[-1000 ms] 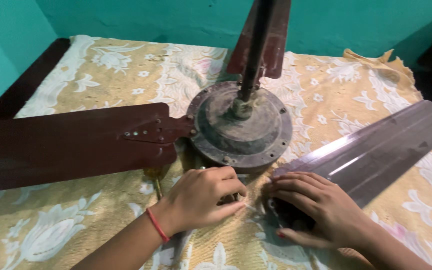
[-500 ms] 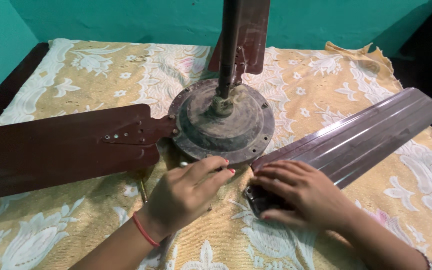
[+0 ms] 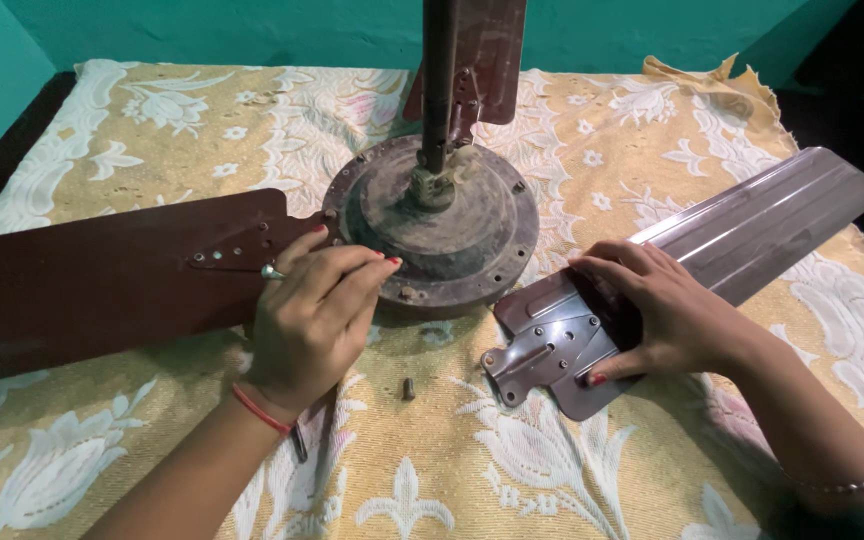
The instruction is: The person attaches ceiling fan blades to the fan motor housing using a screwdriver. They align each blade, insert screws, and tighten them to secure the blades in place.
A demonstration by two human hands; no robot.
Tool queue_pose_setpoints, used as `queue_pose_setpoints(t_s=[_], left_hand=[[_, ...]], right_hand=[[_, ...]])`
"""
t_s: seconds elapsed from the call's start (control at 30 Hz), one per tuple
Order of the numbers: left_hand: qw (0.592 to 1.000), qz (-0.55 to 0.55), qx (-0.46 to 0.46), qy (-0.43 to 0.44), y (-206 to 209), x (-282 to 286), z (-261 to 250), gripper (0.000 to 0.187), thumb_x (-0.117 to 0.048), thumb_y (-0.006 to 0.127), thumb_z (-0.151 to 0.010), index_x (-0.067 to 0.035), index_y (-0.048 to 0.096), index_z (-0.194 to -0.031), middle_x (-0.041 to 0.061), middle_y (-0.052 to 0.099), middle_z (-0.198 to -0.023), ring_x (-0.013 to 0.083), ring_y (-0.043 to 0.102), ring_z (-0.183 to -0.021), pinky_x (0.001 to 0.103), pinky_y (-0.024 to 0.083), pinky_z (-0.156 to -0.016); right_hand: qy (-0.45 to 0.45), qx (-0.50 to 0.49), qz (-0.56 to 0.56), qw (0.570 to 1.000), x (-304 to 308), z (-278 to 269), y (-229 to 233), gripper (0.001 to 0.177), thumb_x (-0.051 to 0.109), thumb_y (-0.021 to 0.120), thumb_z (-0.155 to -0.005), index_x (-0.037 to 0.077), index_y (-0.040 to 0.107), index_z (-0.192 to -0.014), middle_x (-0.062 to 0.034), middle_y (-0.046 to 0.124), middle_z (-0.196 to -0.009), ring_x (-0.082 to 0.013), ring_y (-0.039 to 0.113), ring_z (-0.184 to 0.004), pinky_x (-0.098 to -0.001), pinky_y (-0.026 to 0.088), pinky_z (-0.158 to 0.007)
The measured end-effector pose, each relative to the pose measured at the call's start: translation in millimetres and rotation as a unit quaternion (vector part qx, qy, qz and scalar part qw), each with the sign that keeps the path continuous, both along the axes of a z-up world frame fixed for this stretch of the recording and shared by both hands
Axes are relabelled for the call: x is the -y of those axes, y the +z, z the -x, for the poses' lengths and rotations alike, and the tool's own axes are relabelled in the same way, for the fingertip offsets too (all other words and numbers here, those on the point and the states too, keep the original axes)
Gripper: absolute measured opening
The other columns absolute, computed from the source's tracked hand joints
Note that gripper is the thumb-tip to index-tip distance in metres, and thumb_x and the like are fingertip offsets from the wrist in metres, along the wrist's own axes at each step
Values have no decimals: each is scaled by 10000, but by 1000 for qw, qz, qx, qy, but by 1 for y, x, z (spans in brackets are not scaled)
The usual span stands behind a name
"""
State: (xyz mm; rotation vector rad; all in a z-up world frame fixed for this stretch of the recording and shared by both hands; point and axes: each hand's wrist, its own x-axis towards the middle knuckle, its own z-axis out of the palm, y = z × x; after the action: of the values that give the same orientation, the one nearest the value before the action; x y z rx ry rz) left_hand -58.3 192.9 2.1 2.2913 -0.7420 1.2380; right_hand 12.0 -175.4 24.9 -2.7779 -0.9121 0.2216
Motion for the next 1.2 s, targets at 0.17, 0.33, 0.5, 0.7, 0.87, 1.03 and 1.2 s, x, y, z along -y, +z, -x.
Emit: queue_pose_setpoints(t_s=[0.17,0.33,0.5,0.7,0.87,1.03,1.2], left_hand=[[999,-39,-14,-31,3,6,3,289,13,759,-856,-98,722,-1120,47,668,-1086,246,688,-1011,483,523,-1036],[998,-55,-32,-29,1,10,3,333,26,744,-794,-105,719,-1100,52,672,-1096,248,684,-1022,496,513,-1051],[997,-40,-43,-42,2,10,3,316,27,744,-799,-88,713,-1093,66,674,-1094,266,681,-1006,485,527,-1023],[997,-26,-59,-38,1,10,3,304,27,750,-808,-76,727,-1093,86,680,-1084,305,682,-1021,445,561,-937],[994,-85,-10,-69,-6,14,6,279,-26,744,-827,-81,742,-1101,78,694,-1095,238,699,-1003,470,578,-964],[977,-136,-43,-158,-20,43,19,161,-134,754,-958,-120,768,-1117,52,724,-1117,180,705,-1005,324,596,-833],[949,-139,-224,-172,-11,47,22,132,-112,728,-869,-60,749,-989,62,714,-1005,225,692,-903,369,580,-719]], right_hand=[[27,10,-50,998,-2,-1,-7,1293,752,881,-396,195,475,-1490,-144,412,-1436,-358,385,-1388,-554,312,-1172],[21,55,1,998,15,-10,-25,1108,785,703,-651,206,414,-1550,-118,395,-1537,-335,289,-1475,-597,117,-1223],[-181,90,84,976,65,-43,-42,845,762,359,-903,263,360,-1585,-91,280,-1666,-315,204,-1536,-610,62,-1237],[-408,105,51,906,143,-69,-62,988,828,418,-863,166,386,-1596,-271,400,-1543,-434,353,-1455,-632,277,-1155],[-522,68,-10,850,191,-75,-72,1076,858,634,-792,54,519,-1498,-331,526,-1429,-488,384,-1439,-734,273,-1099],[-514,104,-25,851,196,-82,-83,1004,815,660,-769,101,556,-1467,-289,512,-1402,-465,358,-1409,-819,153,-1058],[-484,133,-13,865,176,-77,-78,824,710,694,-835,107,657,-1395,-279,563,-1347,-478,409,-1324,-683,304,-1055]])
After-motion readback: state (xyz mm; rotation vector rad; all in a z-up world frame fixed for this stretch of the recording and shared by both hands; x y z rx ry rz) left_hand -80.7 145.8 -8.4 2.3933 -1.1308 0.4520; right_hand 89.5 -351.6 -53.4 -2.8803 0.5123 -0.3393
